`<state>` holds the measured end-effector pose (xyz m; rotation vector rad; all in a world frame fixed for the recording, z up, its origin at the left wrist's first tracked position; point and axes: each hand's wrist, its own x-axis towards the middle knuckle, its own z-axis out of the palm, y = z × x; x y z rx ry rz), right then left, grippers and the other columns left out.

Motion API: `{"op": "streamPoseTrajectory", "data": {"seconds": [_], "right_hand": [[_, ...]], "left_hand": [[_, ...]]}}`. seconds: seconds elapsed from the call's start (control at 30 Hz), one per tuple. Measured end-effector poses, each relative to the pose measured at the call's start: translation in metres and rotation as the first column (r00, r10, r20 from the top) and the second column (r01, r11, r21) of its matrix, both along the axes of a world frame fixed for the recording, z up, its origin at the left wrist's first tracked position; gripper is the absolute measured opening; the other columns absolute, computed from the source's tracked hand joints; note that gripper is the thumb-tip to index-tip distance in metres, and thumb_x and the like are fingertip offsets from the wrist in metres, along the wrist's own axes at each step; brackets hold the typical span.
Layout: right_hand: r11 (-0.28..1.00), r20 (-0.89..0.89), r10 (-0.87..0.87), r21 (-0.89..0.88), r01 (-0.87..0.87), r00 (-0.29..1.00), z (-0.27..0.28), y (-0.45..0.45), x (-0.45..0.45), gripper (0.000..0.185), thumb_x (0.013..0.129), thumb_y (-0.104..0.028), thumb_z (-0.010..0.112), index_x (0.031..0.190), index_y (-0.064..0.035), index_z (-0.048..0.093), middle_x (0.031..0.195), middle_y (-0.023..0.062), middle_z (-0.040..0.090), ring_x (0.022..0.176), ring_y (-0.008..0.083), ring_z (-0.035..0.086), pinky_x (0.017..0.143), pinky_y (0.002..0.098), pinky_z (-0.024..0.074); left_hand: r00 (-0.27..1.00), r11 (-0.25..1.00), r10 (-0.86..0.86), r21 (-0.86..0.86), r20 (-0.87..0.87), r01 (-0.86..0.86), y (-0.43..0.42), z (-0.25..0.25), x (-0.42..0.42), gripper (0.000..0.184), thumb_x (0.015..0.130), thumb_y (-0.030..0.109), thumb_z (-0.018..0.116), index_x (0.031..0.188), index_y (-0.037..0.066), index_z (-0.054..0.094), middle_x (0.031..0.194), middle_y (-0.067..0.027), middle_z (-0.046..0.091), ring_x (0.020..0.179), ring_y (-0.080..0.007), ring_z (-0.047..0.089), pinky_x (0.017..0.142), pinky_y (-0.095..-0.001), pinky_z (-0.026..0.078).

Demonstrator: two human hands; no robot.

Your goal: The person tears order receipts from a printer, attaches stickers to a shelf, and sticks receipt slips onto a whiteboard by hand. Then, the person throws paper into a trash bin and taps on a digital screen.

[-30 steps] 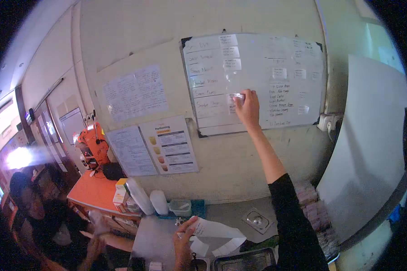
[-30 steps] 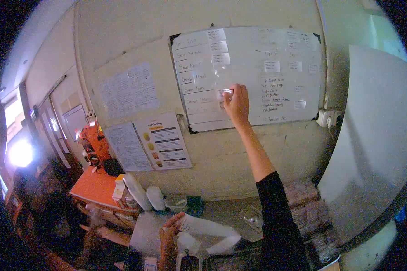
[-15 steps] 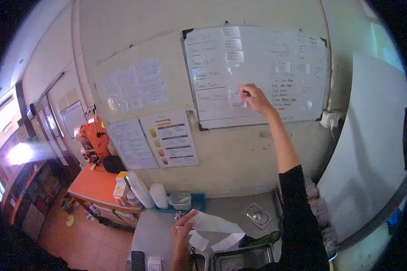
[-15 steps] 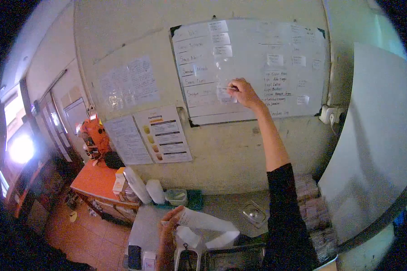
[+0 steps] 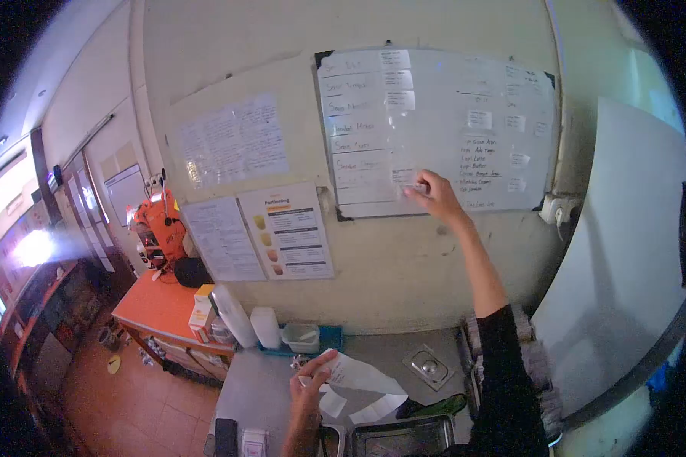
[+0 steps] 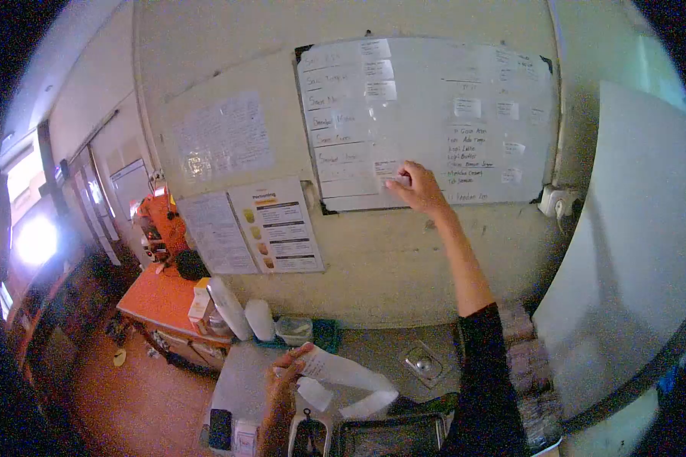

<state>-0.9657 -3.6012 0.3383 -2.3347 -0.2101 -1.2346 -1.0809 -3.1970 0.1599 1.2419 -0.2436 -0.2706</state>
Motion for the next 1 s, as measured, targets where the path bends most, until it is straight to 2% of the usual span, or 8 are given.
{"op": "streamPoseTrajectory", "data": {"seconds": [0.13,0.27,0.47,0.53,0.67,0.73,0.87,1.0], "right_hand": [[0.940,0.355,-0.224,-0.169,0.298,0.908,-0.001,-0.004,0.035,0.032,0.078,-0.027,0.072,0.088,-0.0039,0.053,0.083,0.0121,0.057,0.077,0.0291,0.057,0.063,0.0391,0.0447],[0.892,0.292,-0.378,-0.139,0.430,0.879,0.005,0.016,0.035,0.035,0.076,-0.026,0.073,0.094,-0.0043,0.052,0.088,0.0126,0.056,0.080,0.0318,0.057,0.067,0.0428,0.0447],[0.807,0.388,-0.558,0.050,0.588,0.734,-0.014,0.057,0.022,0.043,0.076,-0.023,0.076,0.103,-0.0036,0.048,0.094,0.0152,0.052,0.083,0.0323,0.056,0.071,0.0406,0.0469],[0.756,0.621,-0.597,0.225,0.614,0.508,-0.020,0.065,0.020,0.051,0.077,-0.032,0.074,0.107,0.0006,0.048,0.096,0.0151,0.054,0.086,0.0307,0.055,0.073,0.0407,0.0473],[0.787,0.581,-0.572,0.190,0.587,0.579,-0.047,0.048,0.056,0.053,0.078,-0.033,0.074,0.109,0.0018,0.047,0.097,0.0161,0.054,0.089,0.0305,0.054,0.075,0.0405,0.0463],[0.818,0.454,-0.406,0.568,0.093,0.793,-0.043,0.059,0.065,0.049,0.078,-0.030,0.074,0.103,0.0042,0.050,0.097,0.0166,0.055,0.093,0.0301,0.053,0.079,0.0401,0.0458],[0.718,0.348,-0.427,0.691,0.079,0.835,-0.035,0.059,0.068,0.042,0.079,-0.028,0.072,0.098,0.0041,0.054,0.090,0.0178,0.056,0.093,0.0326,0.052,0.082,0.0434,0.0446],[0.738,0.317,-0.610,0.562,0.374,0.727,-0.030,0.050,0.069,0.032,0.076,-0.015,0.070,0.093,0.0047,0.051,0.092,0.0186,0.050,0.094,0.0342,0.048,0.085,0.0440,0.0390]], "left_hand": [[1.000,1.000,0.021,0.003,0.018,-0.021,-0.007,0.007,-0.006,0.041,0.076,0.011,0.061,0.115,-0.001,0.064,0.108,-0.0115,0.066,0.099,-0.0196,0.060,0.089,-0.0304,0.044],[1.000,1.000,-0.006,0.000,0.015,0.006,-0.003,-0.002,-0.002,0.042,0.078,0.015,0.062,0.117,-0.001,0.063,0.111,-0.0121,0.065,0.100,-0.0210,0.061,0.090,-0.0324,0.045],[1.000,0.999,0.012,-0.032,0.029,-0.011,0.004,-0.008,0.000,0.042,0.078,0.015,0.062,0.117,-0.002,0.063,0.111,-0.0127,0.065,0.099,-0.0214,0.061,0.088,-0.0326,0.047],[0.998,0.999,-0.003,-0.043,0.057,0.005,0.008,-0.009,0.002,0.044,0.080,0.020,0.063,0.119,-0.002,0.061,0.115,-0.0134,0.064,0.100,-0.0229,0.063,0.088,-0.0341,0.049],[0.999,1.000,0.020,-0.011,0.040,-0.020,0.012,-0.016,0.005,0.045,0.080,0.021,0.064,0.119,-0.002,0.061,0.114,-0.0133,0.064,0.098,-0.0227,0.063,0.087,-0.0341,0.050],[0.999,1.000,0.023,-0.009,0.044,-0.023,0.011,-0.015,0.004,0.046,0.079,0.021,0.064,0.119,-0.002,0.061,0.113,-0.0133,0.064,0.098,-0.0225,0.063,0.087,-0.0343,0.049],[0.999,0.998,0.044,-0.056,0.023,-0.043,0.010,-0.006,-0.001,0.038,0.078,0.007,0.059,0.114,-0.002,0.065,0.111,-0.0121,0.065,0.100,-0.0203,0.060,0.092,-0.0313,0.043],[0.999,0.997,0.041,-0.064,0.028,-0.039,0.007,-0.012,0.002,0.038,0.078,0.008,0.060,0.115,-0.003,0.064,0.112,-0.0123,0.065,0.102,-0.0208,0.060,0.093,-0.0316,0.043]]}}
